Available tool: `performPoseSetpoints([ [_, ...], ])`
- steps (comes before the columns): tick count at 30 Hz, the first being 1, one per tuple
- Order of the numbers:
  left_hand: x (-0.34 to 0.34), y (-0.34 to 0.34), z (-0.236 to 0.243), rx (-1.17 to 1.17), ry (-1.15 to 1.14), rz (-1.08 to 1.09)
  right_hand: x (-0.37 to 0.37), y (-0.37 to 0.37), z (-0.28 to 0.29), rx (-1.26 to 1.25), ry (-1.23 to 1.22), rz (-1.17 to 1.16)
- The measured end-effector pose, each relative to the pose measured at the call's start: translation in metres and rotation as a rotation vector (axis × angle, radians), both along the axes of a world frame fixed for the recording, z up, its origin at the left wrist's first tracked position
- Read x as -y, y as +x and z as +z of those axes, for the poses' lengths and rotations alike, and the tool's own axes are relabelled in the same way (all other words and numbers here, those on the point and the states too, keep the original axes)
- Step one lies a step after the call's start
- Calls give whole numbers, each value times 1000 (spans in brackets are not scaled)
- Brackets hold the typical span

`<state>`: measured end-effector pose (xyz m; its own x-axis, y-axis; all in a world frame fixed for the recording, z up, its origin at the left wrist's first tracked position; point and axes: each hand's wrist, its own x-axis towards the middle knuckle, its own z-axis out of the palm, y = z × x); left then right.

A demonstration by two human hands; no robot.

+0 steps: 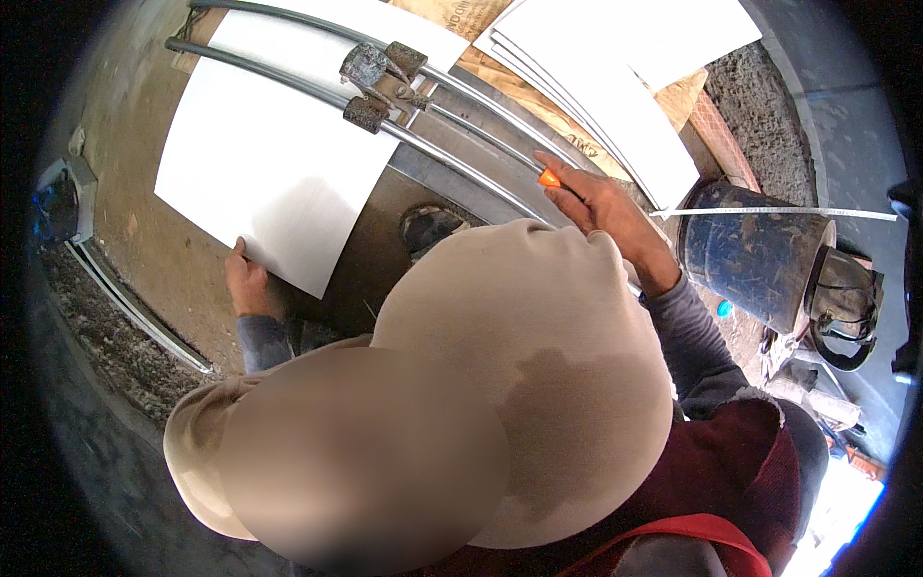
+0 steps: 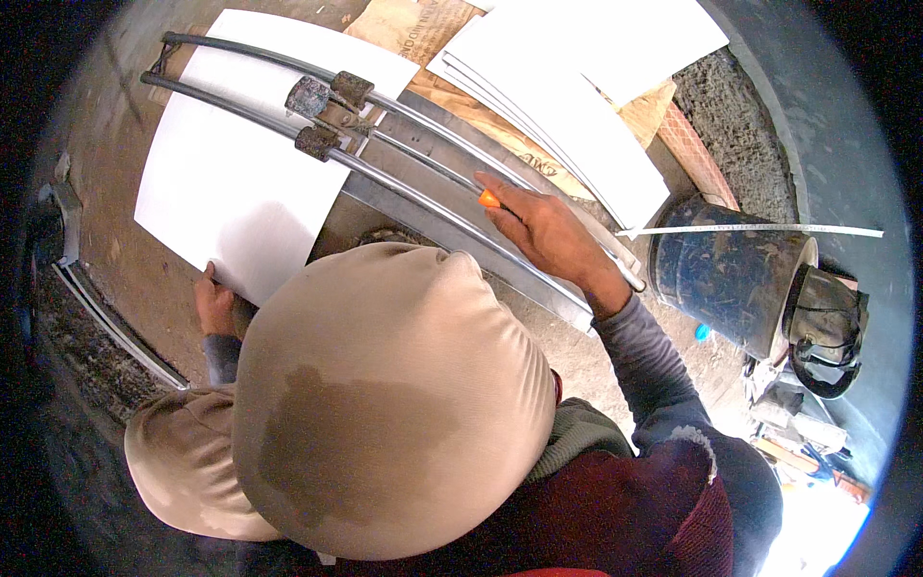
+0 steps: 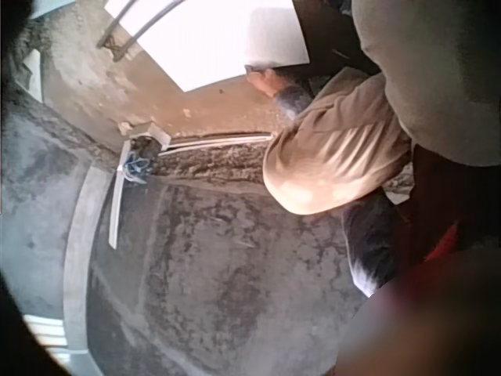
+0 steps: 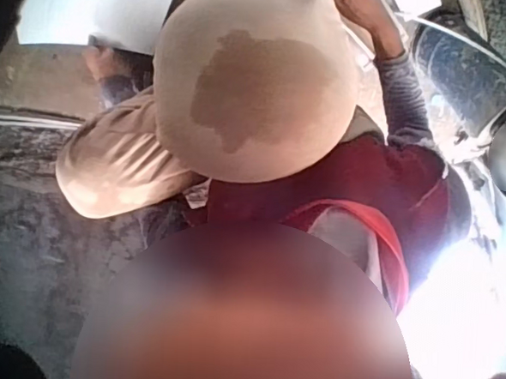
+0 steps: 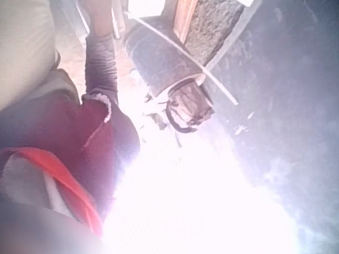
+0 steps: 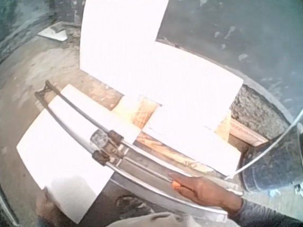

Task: The person measures a white panel with a tape measure, marks it, and then uses a manual tile cutter to score and snap the panel into two pieces. The cut piece is set aside.

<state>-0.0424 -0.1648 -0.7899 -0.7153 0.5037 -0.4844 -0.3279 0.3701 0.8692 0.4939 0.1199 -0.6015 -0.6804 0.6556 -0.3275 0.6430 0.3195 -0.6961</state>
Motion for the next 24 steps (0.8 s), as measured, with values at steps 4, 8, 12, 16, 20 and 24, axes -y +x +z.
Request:
performPoseSetpoints([
  [4, -2, 2, 4, 6, -25, 21, -1, 0, 1, 33, -21, 4],
  [8, 1, 2, 2, 48, 45, 50, 0, 2, 2, 47, -30, 8],
  [12, 5, -12, -10, 49, -9, 5, 1, 5, 0, -1, -27, 2],
  [16, 1, -30, -29, 316, 32, 232, 0, 7, -3, 15, -37, 1],
  [20, 2, -37, -41, 375, 103, 321, -1, 6, -4, 14, -22, 5],
  [24, 17, -32, -39, 234, 102, 79, -2, 3, -3, 11, -34, 4],
])
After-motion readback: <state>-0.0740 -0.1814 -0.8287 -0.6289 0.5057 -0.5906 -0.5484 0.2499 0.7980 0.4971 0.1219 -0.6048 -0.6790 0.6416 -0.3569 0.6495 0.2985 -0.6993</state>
